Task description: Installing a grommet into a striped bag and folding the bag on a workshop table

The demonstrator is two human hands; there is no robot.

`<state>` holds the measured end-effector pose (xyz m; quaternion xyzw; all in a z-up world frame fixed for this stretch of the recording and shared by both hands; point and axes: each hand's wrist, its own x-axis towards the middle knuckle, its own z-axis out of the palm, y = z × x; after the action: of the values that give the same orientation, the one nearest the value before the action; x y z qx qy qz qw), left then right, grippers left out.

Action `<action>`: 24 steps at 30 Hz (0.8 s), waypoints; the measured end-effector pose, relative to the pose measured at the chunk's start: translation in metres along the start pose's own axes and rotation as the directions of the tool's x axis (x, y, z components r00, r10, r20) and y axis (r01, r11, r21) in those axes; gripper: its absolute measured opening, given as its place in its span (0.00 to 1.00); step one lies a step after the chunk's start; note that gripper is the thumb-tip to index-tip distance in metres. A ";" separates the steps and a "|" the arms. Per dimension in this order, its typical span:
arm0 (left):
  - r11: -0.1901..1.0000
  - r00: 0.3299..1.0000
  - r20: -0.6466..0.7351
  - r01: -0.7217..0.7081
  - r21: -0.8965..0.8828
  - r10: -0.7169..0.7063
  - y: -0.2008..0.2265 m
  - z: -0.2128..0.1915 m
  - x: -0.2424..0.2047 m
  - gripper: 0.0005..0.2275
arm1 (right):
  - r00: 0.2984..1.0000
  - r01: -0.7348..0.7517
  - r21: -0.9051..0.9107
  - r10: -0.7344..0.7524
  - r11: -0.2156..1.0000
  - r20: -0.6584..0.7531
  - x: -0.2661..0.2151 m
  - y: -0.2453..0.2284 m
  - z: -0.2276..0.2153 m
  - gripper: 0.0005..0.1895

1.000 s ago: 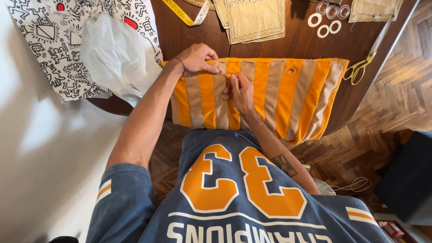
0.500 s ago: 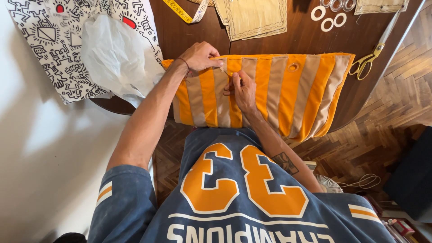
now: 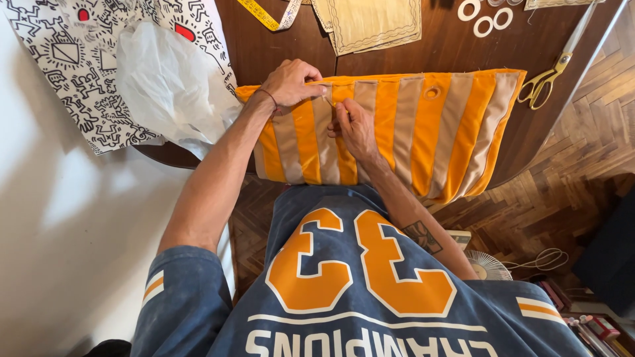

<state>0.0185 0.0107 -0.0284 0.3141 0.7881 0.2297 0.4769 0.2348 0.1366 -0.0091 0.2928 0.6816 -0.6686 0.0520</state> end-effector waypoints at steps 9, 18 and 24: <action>0.986 0.996 0.037 0.075 0.152 -0.081 0.032 -0.009 -0.014 0.14 | 0.994 -0.006 -0.100 0.017 0.995 0.110 0.009 -0.003 -0.011 0.17; 0.962 0.963 -0.155 -0.190 0.198 0.222 0.009 0.020 -0.014 0.12 | 0.962 -0.008 -0.132 0.043 0.991 0.269 0.020 -0.036 -0.023 0.19; 0.963 0.956 -0.150 -0.233 0.134 0.252 -0.022 0.034 0.002 0.13 | 0.966 0.239 -0.415 -0.171 0.878 0.195 0.027 0.007 -0.017 0.19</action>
<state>0.0423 -0.0012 -0.0592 0.4152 0.7924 0.2660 0.3592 0.2214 0.1611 -0.0256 0.1477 0.8346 -0.5217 0.0970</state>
